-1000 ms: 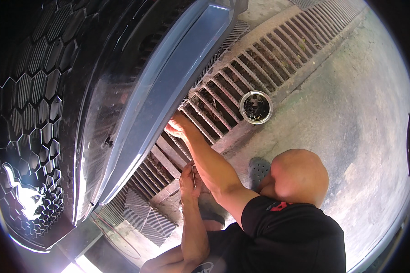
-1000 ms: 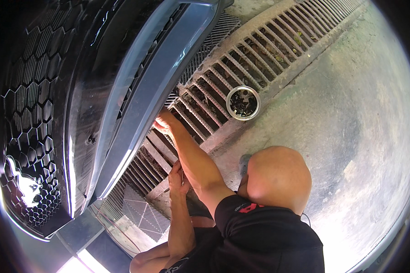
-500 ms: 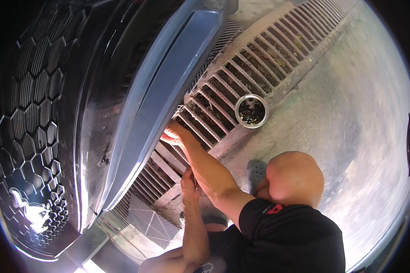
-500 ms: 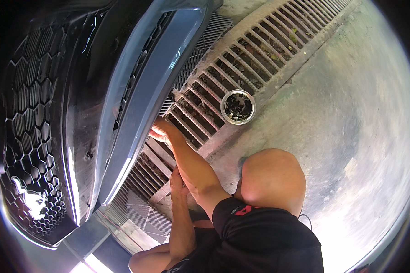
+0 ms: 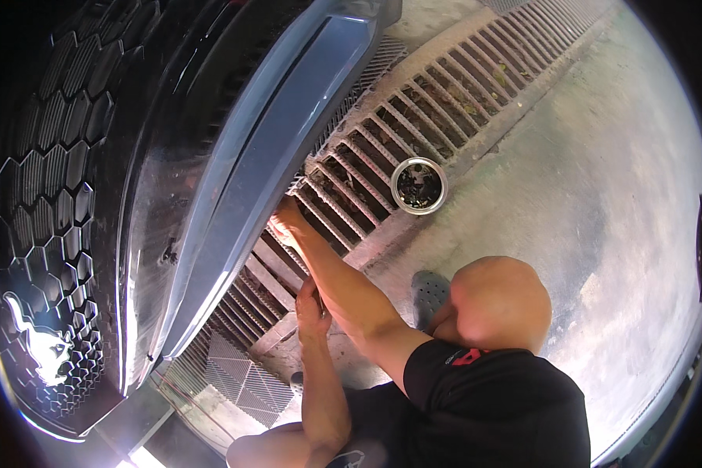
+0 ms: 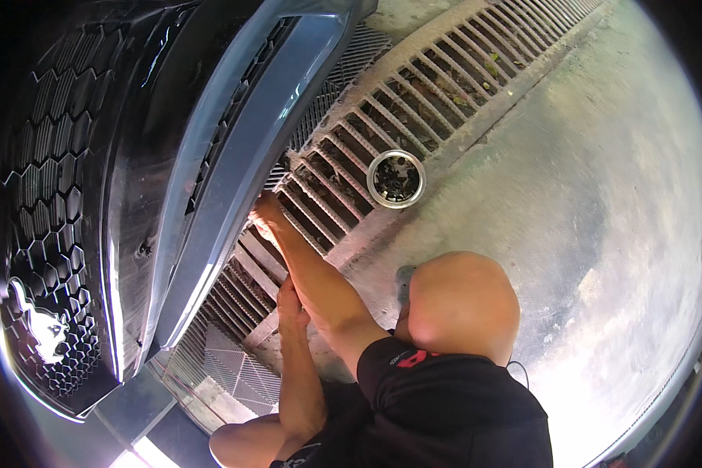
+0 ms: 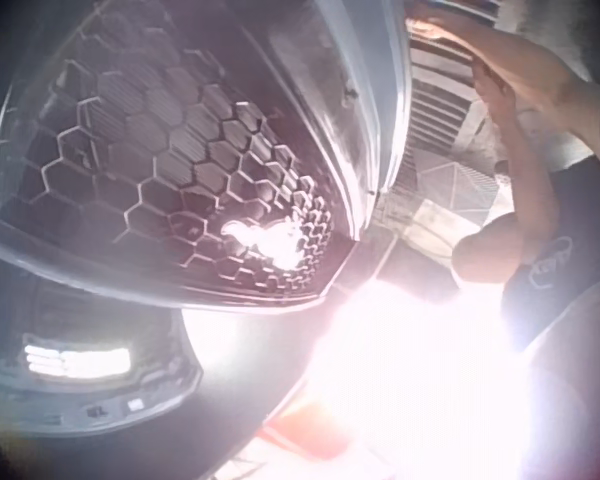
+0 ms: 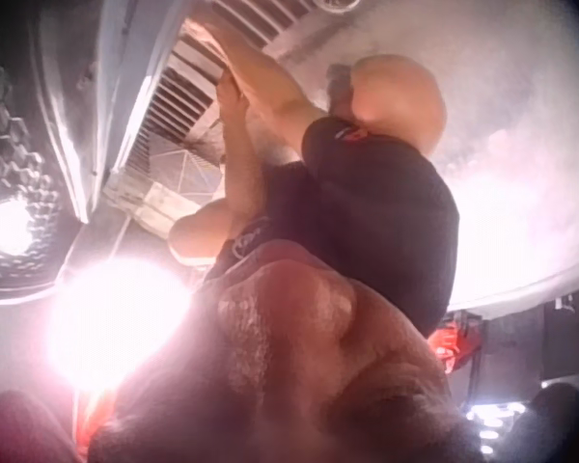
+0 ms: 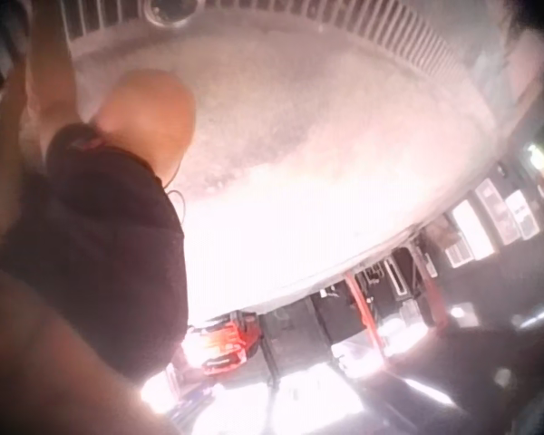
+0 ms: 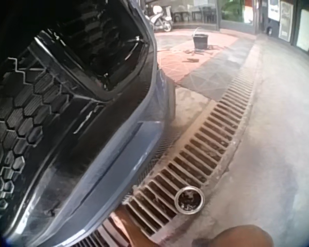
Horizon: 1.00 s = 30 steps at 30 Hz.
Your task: The person kneels in front of a car and uses a screwdriver to tighten screws along the bottom edge of the front bumper. They repeatedly dip the screwdriver into a small container of screws and fasten them into the bumper's mounting points.
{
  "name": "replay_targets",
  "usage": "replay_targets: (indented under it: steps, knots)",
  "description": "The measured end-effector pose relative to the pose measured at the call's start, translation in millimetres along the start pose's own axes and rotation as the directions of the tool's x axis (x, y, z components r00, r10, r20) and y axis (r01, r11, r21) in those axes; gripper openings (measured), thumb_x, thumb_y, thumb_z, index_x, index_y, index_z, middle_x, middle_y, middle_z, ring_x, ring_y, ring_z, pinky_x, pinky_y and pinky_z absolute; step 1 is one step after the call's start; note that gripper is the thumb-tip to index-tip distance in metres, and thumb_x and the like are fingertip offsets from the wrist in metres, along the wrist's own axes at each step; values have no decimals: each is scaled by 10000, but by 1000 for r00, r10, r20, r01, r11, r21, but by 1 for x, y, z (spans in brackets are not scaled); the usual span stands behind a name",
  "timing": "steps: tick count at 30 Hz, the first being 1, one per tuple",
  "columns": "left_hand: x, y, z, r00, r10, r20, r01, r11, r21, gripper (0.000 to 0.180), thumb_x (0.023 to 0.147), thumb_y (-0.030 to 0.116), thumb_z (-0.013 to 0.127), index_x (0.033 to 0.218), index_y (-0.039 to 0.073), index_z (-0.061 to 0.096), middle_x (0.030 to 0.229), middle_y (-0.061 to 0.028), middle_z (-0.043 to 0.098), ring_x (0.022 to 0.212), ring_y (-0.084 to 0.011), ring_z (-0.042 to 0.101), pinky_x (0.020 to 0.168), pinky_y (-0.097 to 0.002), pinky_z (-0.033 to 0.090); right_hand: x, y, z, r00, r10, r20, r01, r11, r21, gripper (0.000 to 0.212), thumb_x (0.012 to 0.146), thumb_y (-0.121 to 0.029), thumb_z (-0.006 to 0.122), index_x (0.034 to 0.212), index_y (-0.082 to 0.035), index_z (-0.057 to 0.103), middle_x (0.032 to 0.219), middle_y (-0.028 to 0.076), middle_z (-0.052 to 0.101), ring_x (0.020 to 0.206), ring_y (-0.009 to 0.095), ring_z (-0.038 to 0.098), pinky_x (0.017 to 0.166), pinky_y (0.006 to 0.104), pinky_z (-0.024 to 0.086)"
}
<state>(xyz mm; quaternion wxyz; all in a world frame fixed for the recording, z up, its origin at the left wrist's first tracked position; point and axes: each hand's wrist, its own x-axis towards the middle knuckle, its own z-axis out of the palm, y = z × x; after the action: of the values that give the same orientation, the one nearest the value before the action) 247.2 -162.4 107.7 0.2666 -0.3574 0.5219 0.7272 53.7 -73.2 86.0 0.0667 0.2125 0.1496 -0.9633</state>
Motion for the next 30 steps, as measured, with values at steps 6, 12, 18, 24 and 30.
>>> replay_targets:
  steps: [6,12,18,24,30]
  knots:
    - [24,22,-50,975,-191,111,125,893,433,228,1030,138,471,1208,69,596,817,-11,571,583,-155,561,483,-297,432,-44,-33,-44,635,-707,-311,602,705,-375,89,900,-3,648,977,-12,691,811,2,617,697,86,546,629,261,450]
    - [60,68,-96,895,-293,337,-389,-139,911,289,935,215,566,1141,39,667,934,-138,722,813,-265,687,704,-410,547,-143,-135,-52,102,-993,65,432,-14,-902,184,901,-2,585,1061,14,676,1017,126,645,868,229,608,764,329,489]
    - [-25,148,-166,875,-319,364,-441,-216,871,319,930,319,634,1065,31,658,962,-151,714,903,-229,673,792,-393,538,-161,-157,-103,129,-910,395,73,-388,-919,247,794,33,551,999,69,682,964,219,675,905,392,642,844,460,512]
    - [-100,121,-381,979,195,66,-71,19,997,434,912,402,598,831,-13,699,843,-246,701,827,-390,705,778,-505,539,-173,-100,-85,27,-861,508,181,-496,-849,242,873,-15,558,1039,76,708,1062,230,698,988,357,644,925,443,493]
    - [-212,-82,-526,432,397,-810,158,851,501,565,848,450,694,987,-97,675,993,-307,698,1048,-450,659,903,-512,508,-134,65,-52,541,-776,323,335,-153,-930,214,949,-45,578,1096,14,722,1058,129,731,970,232,667,901,356,514]
